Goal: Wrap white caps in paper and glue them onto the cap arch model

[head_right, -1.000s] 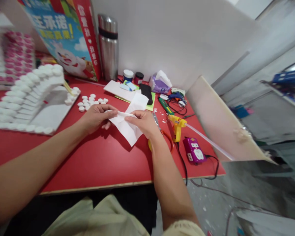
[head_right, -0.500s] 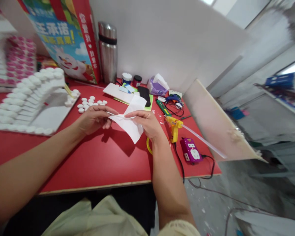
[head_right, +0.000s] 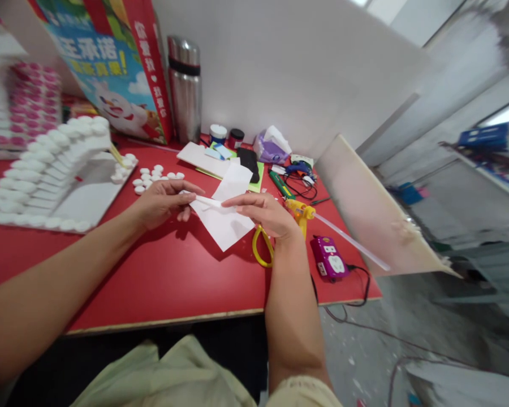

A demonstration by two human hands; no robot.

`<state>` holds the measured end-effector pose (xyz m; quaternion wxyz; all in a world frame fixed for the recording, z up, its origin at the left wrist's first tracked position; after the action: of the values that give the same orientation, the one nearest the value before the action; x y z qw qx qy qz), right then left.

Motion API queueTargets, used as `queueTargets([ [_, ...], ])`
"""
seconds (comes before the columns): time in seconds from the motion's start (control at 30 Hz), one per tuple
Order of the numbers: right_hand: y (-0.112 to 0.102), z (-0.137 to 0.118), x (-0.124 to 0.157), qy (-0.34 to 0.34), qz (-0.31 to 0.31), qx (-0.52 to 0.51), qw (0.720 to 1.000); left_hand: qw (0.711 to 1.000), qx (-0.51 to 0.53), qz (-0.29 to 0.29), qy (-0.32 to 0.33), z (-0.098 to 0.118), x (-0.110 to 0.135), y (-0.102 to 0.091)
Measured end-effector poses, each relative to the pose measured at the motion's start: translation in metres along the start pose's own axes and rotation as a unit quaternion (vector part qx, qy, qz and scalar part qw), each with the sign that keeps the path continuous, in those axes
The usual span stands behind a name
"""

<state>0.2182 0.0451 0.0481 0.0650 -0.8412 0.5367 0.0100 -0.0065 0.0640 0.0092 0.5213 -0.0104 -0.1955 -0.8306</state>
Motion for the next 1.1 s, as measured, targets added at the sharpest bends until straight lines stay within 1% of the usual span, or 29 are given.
queueTargets([
  [0.07,-0.002,0.000,0.001,0.025,0.019,-0.030,0.999,1.000,-0.013,-0.017,-0.001,0.000,0.001,0.002],
  [0.13,0.003,0.004,-0.001,0.045,0.037,-0.046,0.997,0.999,-0.027,-0.036,-0.005,-0.002,0.002,0.005],
  [0.2,0.014,0.012,-0.007,0.053,0.027,-0.036,0.998,0.998,-0.046,-0.047,-0.007,-0.004,0.002,0.008],
  [0.27,0.027,0.020,-0.013,0.046,-0.003,-0.024,0.999,0.996,-0.072,-0.048,-0.009,-0.006,0.002,0.010],
  [0.37,0.034,0.027,-0.017,0.032,-0.005,-0.005,0.999,0.994,-0.105,-0.035,-0.022,-0.008,0.002,0.011],
  [0.47,0.031,0.028,-0.016,0.033,0.015,-0.007,0.999,0.992,-0.117,-0.029,-0.043,-0.013,0.001,0.010],
  [0.53,0.029,0.027,-0.016,0.022,0.023,0.003,0.999,0.993,-0.102,-0.026,-0.049,-0.014,0.000,0.008],
  [0.63,0.023,0.024,-0.018,-0.019,0.044,0.048,0.998,0.998,-0.045,-0.004,-0.037,-0.013,-0.002,0.003],
  [0.73,0.019,0.019,-0.019,-0.073,0.075,0.113,0.988,0.999,0.014,0.014,-0.025,-0.011,-0.005,-0.002],
  [0.8,0.021,0.016,-0.019,-0.096,0.079,0.149,0.981,0.998,0.040,0.012,-0.035,-0.012,-0.007,-0.004],
  [0.87,0.024,0.014,-0.020,-0.103,0.070,0.169,0.978,0.997,0.055,0.010,-0.048,-0.014,-0.008,-0.005],
  [1.0,0.028,0.010,-0.018,-0.117,0.050,0.191,0.973,0.998,0.043,0.032,-0.037,-0.014,-0.008,-0.006],
  [1.07,0.020,0.007,-0.016,-0.127,0.062,0.204,0.969,0.998,0.024,0.057,-0.019,-0.011,-0.007,-0.008],
  [1.1,0.013,0.004,-0.013,-0.131,0.081,0.211,0.965,0.998,0.017,0.068,-0.008,-0.010,-0.007,-0.010],
])
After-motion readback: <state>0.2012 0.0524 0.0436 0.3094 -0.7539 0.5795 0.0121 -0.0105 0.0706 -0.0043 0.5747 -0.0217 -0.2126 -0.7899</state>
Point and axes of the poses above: each hand's wrist, its own x-axis away from the middle knuckle, its own y-axis out of the palm, z = x × y, the point moved 5 cm from there along -x, towards the middle knuckle, and after that the axes turned 13 degrees about -y, right-handed, at the moved point
